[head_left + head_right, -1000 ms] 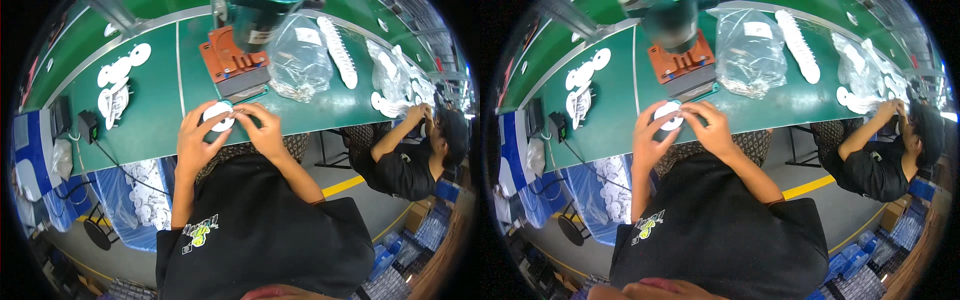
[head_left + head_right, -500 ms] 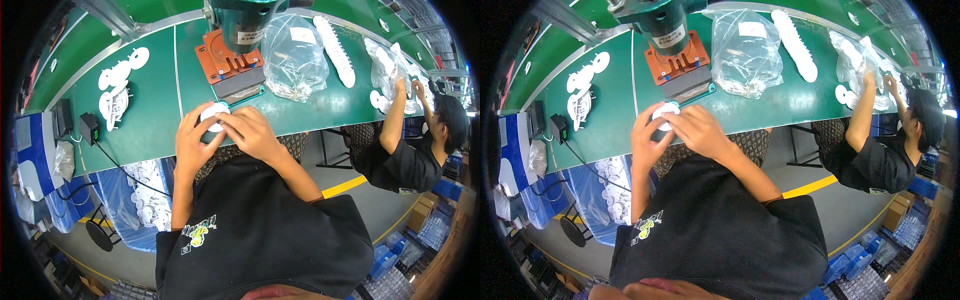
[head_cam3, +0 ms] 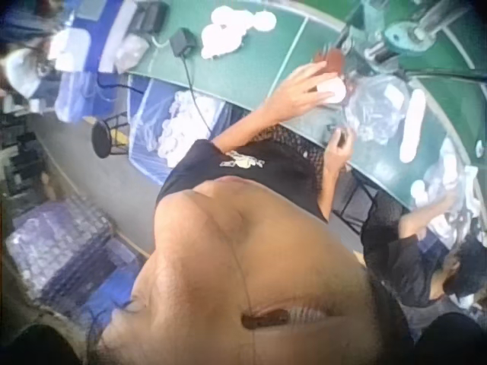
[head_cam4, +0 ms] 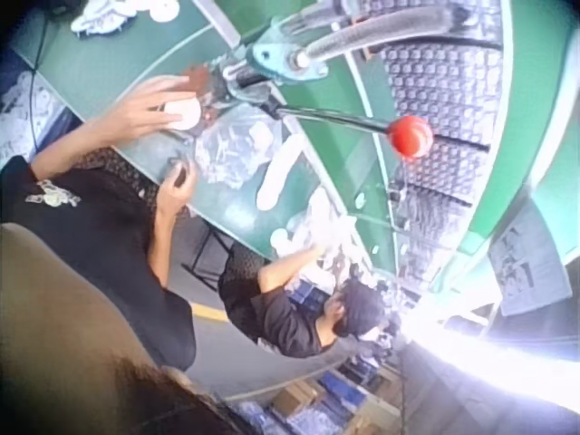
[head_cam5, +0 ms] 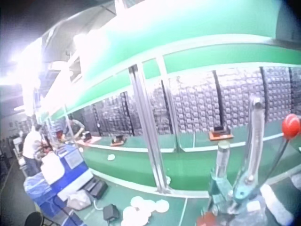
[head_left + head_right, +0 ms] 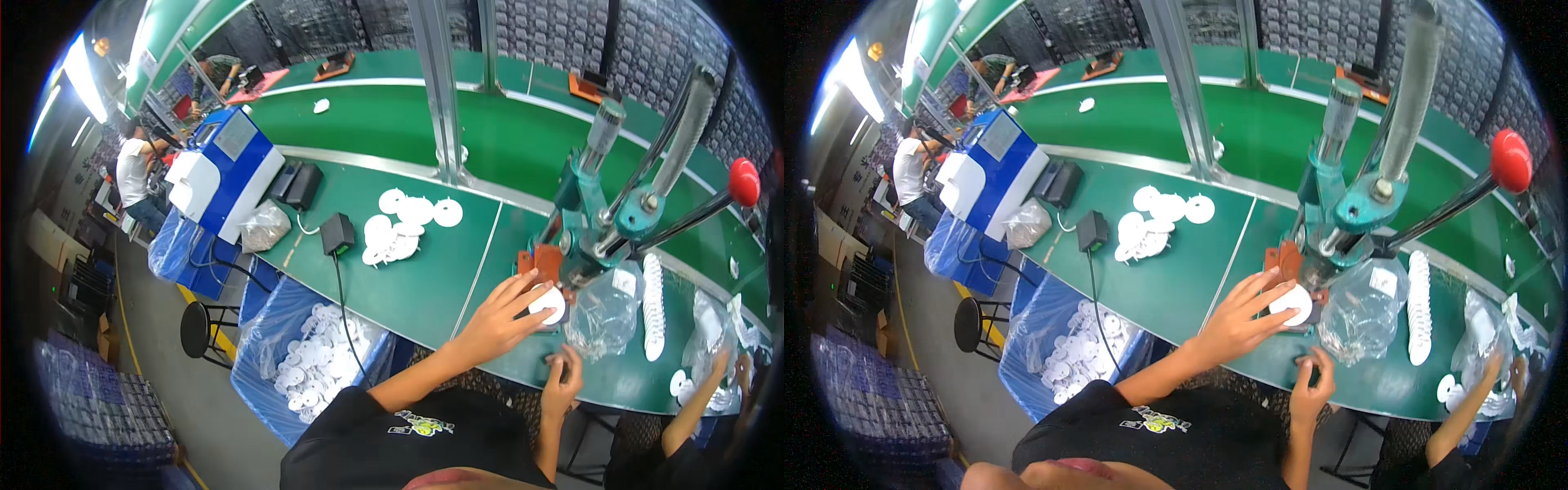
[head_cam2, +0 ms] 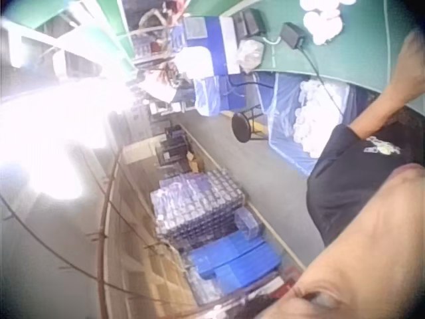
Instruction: The person assembles small circular components using a manual press.
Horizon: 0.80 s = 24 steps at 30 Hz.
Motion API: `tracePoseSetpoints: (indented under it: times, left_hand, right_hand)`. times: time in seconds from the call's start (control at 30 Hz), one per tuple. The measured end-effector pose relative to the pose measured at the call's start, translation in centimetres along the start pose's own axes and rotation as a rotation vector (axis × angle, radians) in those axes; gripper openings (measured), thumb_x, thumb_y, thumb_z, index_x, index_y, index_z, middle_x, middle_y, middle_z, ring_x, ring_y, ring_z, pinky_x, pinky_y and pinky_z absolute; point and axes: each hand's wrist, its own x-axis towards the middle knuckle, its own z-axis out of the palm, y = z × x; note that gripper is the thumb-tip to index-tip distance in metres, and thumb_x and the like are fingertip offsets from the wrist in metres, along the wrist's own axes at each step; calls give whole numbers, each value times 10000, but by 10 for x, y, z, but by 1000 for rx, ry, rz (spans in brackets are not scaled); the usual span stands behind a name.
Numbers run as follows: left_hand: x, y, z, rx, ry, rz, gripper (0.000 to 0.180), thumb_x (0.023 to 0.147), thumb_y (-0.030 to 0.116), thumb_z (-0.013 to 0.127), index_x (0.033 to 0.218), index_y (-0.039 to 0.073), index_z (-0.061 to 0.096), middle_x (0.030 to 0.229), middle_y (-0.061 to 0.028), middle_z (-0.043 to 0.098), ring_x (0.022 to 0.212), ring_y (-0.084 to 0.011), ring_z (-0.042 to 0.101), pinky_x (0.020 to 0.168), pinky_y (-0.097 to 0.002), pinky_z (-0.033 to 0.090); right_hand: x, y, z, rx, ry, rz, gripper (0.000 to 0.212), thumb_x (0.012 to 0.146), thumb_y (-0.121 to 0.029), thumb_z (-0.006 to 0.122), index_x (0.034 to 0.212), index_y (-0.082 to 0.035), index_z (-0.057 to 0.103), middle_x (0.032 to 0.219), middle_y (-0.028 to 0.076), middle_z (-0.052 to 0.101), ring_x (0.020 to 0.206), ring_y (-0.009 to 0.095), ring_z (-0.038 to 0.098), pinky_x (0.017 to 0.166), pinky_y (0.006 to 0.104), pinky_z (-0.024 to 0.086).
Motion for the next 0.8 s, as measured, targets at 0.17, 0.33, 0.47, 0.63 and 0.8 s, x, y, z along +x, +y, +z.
tracePoseSetpoints:
  times: [0.17,0.33,0.47,0.63,0.8]
  left_hand:
    - [16,-27,36,149,-20,-39,402,919,187,661,1297,61,605,1456,-147,491,1432,-385,359,1173,-538,289]
    - [33,-22,27,77,-66,-88,526,900,352,691,1251,-23,575,1486,-208,428,1467,-396,289,1192,-521,265]
    - [34,-33,27,139,-48,-55,524,881,335,717,1199,-53,564,1438,-229,449,1424,-406,349,1188,-513,282]
    - [51,-49,38,-79,-83,-90,606,851,338,747,1253,-55,520,1432,-222,455,1412,-397,368,1189,-496,284]
    - [42,-33,37,-30,-58,-17,692,830,321,759,1311,-89,475,1407,-255,470,1406,-406,373,1180,-494,312]
  right_hand:
    - [14,-16,5,-49,-119,-119,239,927,-36,604,1157,26,622,820,93,680,820,191,636,855,332,484]
    - [116,-100,-30,-273,411,-826,495,900,-4,548,1372,68,420,1403,215,433,1204,305,500,1026,426,404]
    - [211,-255,-26,-133,584,-1124,367,1012,-108,480,1334,65,449,1415,231,463,1186,287,539,1012,412,452]
    - [270,-265,-59,71,-154,-703,281,1063,-178,428,978,32,592,1045,184,604,941,219,588,833,331,480]
    - [131,-177,-90,441,232,-957,264,966,-189,395,758,-30,433,831,131,496,752,210,440,723,349,405]
